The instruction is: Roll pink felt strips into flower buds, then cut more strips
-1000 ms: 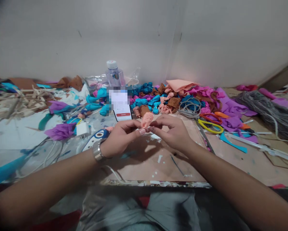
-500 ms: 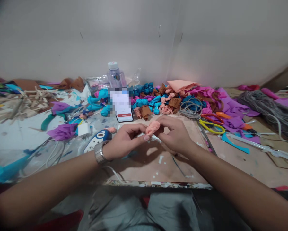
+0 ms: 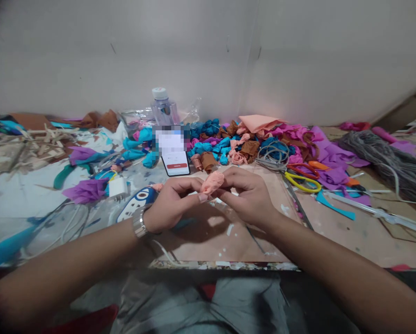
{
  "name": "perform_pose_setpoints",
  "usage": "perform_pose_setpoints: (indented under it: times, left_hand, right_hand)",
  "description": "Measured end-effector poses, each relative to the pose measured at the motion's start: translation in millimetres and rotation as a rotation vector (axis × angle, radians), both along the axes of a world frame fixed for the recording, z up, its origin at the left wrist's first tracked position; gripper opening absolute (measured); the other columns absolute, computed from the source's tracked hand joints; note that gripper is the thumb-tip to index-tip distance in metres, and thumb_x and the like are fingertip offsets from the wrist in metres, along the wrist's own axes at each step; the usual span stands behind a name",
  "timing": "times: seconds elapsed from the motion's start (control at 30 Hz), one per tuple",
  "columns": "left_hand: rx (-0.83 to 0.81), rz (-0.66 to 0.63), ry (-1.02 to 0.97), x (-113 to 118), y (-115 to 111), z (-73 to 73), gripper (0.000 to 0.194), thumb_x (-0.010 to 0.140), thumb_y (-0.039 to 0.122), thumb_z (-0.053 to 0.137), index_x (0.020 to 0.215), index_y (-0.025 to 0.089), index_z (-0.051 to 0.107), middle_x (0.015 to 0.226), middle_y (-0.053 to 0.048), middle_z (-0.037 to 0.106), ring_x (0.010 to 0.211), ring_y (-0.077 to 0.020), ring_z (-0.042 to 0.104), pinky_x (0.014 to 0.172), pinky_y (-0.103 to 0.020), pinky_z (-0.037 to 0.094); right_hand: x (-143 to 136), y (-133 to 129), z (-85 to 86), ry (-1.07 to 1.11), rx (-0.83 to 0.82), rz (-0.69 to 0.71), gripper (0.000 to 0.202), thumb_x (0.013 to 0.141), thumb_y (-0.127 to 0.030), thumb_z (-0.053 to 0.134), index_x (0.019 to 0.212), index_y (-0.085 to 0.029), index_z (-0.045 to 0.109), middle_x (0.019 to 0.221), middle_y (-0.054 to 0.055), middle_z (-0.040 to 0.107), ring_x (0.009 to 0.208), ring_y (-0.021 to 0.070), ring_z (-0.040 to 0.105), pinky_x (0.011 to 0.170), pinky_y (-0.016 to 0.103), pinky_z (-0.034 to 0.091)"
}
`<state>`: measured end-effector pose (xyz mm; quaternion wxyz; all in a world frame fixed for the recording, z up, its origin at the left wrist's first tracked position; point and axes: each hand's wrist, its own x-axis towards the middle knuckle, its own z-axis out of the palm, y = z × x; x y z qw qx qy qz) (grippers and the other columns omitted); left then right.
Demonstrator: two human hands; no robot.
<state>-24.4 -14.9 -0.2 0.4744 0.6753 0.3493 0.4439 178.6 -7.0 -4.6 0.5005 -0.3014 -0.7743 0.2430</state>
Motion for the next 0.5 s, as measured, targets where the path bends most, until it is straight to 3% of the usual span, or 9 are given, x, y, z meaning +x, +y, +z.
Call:
perform_pose_setpoints:
  times: [0.1,0.33,0.43,0.5]
  left_hand:
    - [0.001,-0.028,-0.046,0.0,-1.4,0.8,0.014,0.081,0.026,0.075,0.073,0.014,0.074,0.073,-0.002,0.071,0.070,-0.0123,0.059,0.069,-0.025,0.046]
    - [-0.107,-0.054,-0.226,-6.7,2.1,-7.0,0.018,0.080,0.033,0.081,0.075,0.017,0.075,0.081,-0.004,0.074,0.079,-0.0156,0.067,0.078,-0.029,0.051]
    - [-0.155,-0.068,-0.321,-10.3,5.1,-4.8,0.019,0.080,0.036,0.082,0.078,0.019,0.076,0.087,-0.005,0.077,0.094,-0.0205,0.072,0.088,-0.033,0.054]
    - [-0.172,-0.023,-0.322,-11.0,8.1,-3.7,0.019,0.081,0.037,0.082,0.080,0.019,0.076,0.091,-0.005,0.078,0.086,-0.0165,0.070,0.083,-0.030,0.053]
  right_hand:
    - [-3.8,-6.8,2.7,0.039,0.041,-0.007,0.008,0.086,-0.018,0.079,0.089,-0.025,0.082,0.087,0.002,0.078,0.080,0.0160,0.070,0.073,0.030,0.054]
    - [1.8,-0.3,-1.6,0.220,-0.055,0.013,0.007,0.086,-0.017,0.079,0.086,-0.024,0.078,0.081,0.002,0.072,0.078,0.0156,0.067,0.075,0.031,0.055]
    - [5.9,10.7,-7.7,0.356,-0.182,0.034,0.002,0.087,-0.023,0.078,0.086,-0.024,0.077,0.080,0.000,0.067,0.071,0.0133,0.063,0.066,0.029,0.054]
    - [6.2,15.3,-13.0,0.420,-0.308,0.084,0.013,0.083,-0.028,0.083,0.095,-0.026,0.077,0.086,0.000,0.067,0.066,0.0115,0.061,0.059,0.027,0.054]
